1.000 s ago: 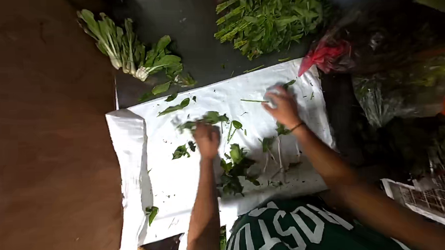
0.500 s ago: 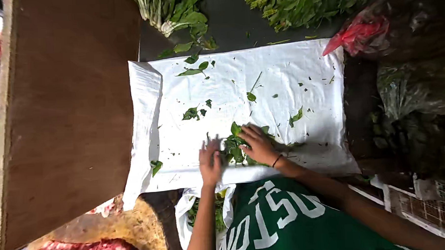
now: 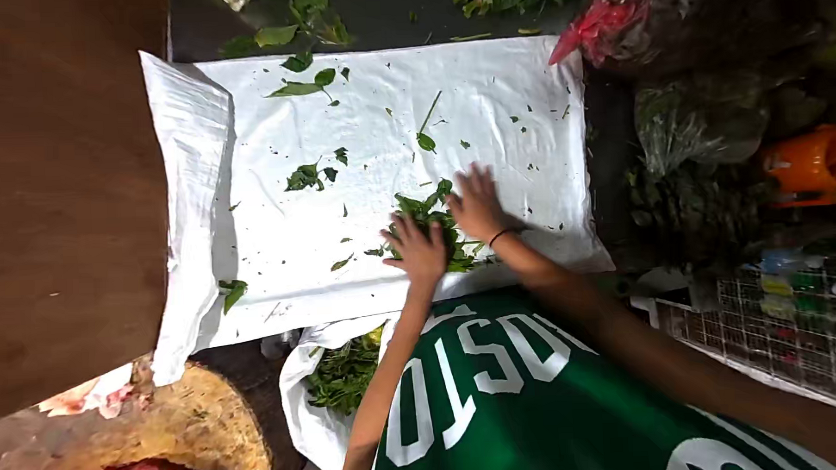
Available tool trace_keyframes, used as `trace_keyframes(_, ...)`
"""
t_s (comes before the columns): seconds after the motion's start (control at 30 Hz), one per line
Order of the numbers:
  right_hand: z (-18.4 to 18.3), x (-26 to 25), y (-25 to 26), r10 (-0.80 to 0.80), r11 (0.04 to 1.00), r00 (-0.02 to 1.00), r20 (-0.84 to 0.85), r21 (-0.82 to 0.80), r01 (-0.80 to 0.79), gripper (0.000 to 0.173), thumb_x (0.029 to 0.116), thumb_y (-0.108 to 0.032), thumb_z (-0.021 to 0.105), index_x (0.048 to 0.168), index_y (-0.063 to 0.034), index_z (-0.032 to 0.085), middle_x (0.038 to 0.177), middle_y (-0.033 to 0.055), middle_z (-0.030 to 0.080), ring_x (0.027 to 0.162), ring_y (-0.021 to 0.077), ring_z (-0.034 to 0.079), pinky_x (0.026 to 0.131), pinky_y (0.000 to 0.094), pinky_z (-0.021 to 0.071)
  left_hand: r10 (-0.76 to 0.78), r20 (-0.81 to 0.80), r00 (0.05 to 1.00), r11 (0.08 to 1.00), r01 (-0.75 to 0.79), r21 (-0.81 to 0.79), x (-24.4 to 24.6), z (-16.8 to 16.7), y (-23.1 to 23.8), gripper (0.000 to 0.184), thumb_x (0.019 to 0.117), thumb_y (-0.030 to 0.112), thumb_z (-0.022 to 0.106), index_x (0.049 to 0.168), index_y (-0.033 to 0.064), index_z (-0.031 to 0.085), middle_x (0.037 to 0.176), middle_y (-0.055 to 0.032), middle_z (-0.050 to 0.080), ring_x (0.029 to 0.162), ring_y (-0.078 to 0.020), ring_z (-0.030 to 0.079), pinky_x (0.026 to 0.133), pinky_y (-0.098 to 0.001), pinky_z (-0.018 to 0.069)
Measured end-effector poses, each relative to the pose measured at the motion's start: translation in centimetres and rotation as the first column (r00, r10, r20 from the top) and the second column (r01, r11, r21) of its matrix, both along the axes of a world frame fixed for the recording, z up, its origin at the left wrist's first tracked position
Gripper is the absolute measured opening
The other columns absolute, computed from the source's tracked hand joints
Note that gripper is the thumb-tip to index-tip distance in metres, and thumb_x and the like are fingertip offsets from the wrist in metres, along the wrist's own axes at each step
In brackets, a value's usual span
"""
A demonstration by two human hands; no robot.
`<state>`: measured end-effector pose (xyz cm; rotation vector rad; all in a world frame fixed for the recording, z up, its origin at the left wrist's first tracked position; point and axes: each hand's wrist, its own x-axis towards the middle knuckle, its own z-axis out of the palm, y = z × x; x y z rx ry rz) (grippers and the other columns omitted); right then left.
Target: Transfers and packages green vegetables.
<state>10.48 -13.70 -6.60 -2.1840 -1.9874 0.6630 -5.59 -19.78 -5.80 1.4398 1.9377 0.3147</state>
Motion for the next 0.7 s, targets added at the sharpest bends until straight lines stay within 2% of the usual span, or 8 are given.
trace_keyframes(0.03, 0.8, -1.9, -1.8, 0.113, 0.994, 0.992, -0.062, 0.020, -0.112, 0.052, 0.1073, -0.042, 0.043, 0.149, -0.0124, 0.053, 0.161, 0.0196, 0.039, 0.154, 0.0408, 0.026, 0.124, 0.0619, 0.0254, -0.065, 0.110, 0.992, 0.998, 0.067, -0.014, 0.8, 0.5, -0.6, 0.067, 0.1067, 0.049, 0.033, 0.165, 0.0180, 0.024, 0.173, -0.0072, 0.011, 0.157, -0.0441, 0.006, 0.103, -0.0901, 0.0115)
trace_keyframes(0.07, 1.7, -2.7, -3.5, 0.184, 0.983, 0.972, -0.147, 0.051, -0.178, 0.043, 0.1067, -0.032, 0.048, 0.144, -0.0124, 0.059, 0.158, 0.0159, 0.046, 0.152, 0.0357, 0.033, 0.124, 0.0572, 0.0290, -0.078, 0.223, 0.972, 0.996, 0.084, -0.016, 0.8, 1.0, -1.1, 0.064, 0.1039, 0.040, 0.038, 0.164, 0.0185, 0.028, 0.171, -0.0055, 0.022, 0.157, -0.0376, 0.017, 0.108, -0.0851, 0.0182)
trace_keyframes(0.13, 2.3, -1.0, -5.7, 0.160, 0.985, 0.955, -0.250, 0.109, -0.137, 0.037, 0.1069, -0.029, 0.052, 0.138, -0.0153, 0.066, 0.154, 0.0113, 0.051, 0.148, 0.0308, 0.041, 0.122, 0.0542, 0.0339, -0.074, 0.349, 0.934, 0.997, 0.063, 0.042, -1.6, 1.4, -1.8, 0.067, 0.1009, 0.038, 0.055, 0.160, 0.0159, 0.034, 0.158, -0.0107, 0.046, 0.142, -0.0303, 0.048, 0.110, -0.0662, 0.0423)
trace_keyframes(0.2, 1.8, 3.7, -6.8, 0.061, 0.989, 0.980, -0.187, 0.141, -0.035, 0.041, 0.1054, -0.037, 0.056, 0.140, -0.0163, 0.064, 0.159, 0.0137, 0.045, 0.150, 0.0346, 0.037, 0.122, 0.0570, 0.0330, -0.068, 0.406, 0.911, 0.995, 0.033, 0.094, -6.2, 1.8, -3.2, 0.064, 0.1019, 0.035, 0.060, 0.158, 0.0140, 0.039, 0.158, -0.0094, 0.047, 0.142, -0.0239, 0.049, 0.116, -0.0530, 0.0427)
trace_keyframes(0.33, -1.4, 10.4, -9.1, -0.147, 0.987, 0.987, 0.062, 0.068, 0.143, 0.085, 0.0935, -0.076, 0.047, 0.161, -0.0247, 0.037, 0.170, 0.0203, 0.018, 0.155, 0.0471, 0.015, 0.122, 0.0696, 0.0185, -0.018, 0.336, 0.942, 0.982, -0.047, 0.185, -13.7, 0.5, -7.3, 0.051, 0.1038, 0.037, 0.054, 0.149, 0.0142, 0.053, 0.151, -0.0072, 0.055, 0.143, -0.0231, 0.047, 0.118, -0.0532, 0.0394)
trace_keyframes(0.47, -1.6, 5.1, -9.3, 0.042, 0.999, 0.996, 0.082, 0.014, -0.044, 0.098, 0.0857, -0.087, 0.044, 0.165, -0.0342, 0.022, 0.173, 0.0124, 0.010, 0.158, 0.0423, 0.004, 0.123, 0.0687, 0.0089, 0.094, 0.358, 0.929, 0.931, -0.209, 0.300, -15.1, 1.3, -12.1, 0.044, 0.1047, 0.030, 0.053, 0.144, 0.0106, 0.057, 0.150, -0.0081, 0.056, 0.146, -0.0232, 0.044, 0.121, -0.0507, 0.0365)
trace_keyframes(0.57, -1.5, -0.4, -8.8, 0.088, 0.996, 0.994, 0.064, 0.025, -0.090, 0.100, 0.0836, -0.091, 0.042, 0.165, -0.0389, 0.018, 0.174, 0.0079, 0.009, 0.157, 0.0456, 0.006, 0.118, 0.0773, 0.0084, 0.199, 0.418, 0.887, 0.883, -0.347, 0.317, -14.2, 0.4, -18.4, 0.038, 0.1045, 0.024, 0.054, 0.138, 0.0089, 0.062, 0.141, -0.0067, 0.063, 0.135, -0.0182, 0.056, 0.115, -0.0462, 0.0462)
trace_keyframes(0.7, -1.7, -6.7, -4.8, 0.015, 0.979, 0.997, 0.070, 0.204, -0.029, 0.111, 0.0696, -0.099, 0.047, 0.161, -0.0377, 0.032, 0.169, 0.0169, 0.024, 0.150, 0.0532, 0.026, 0.107, 0.0838, 0.0267, 0.370, 0.462, 0.806, 0.825, -0.514, 0.236, -13.0, -1.9, -26.2, 0.041, 0.1020, 0.026, 0.061, 0.139, 0.0083, 0.060, 0.136, -0.0078, 0.065, 0.127, -0.0180, 0.061, 0.110, -0.0431, 0.0508)
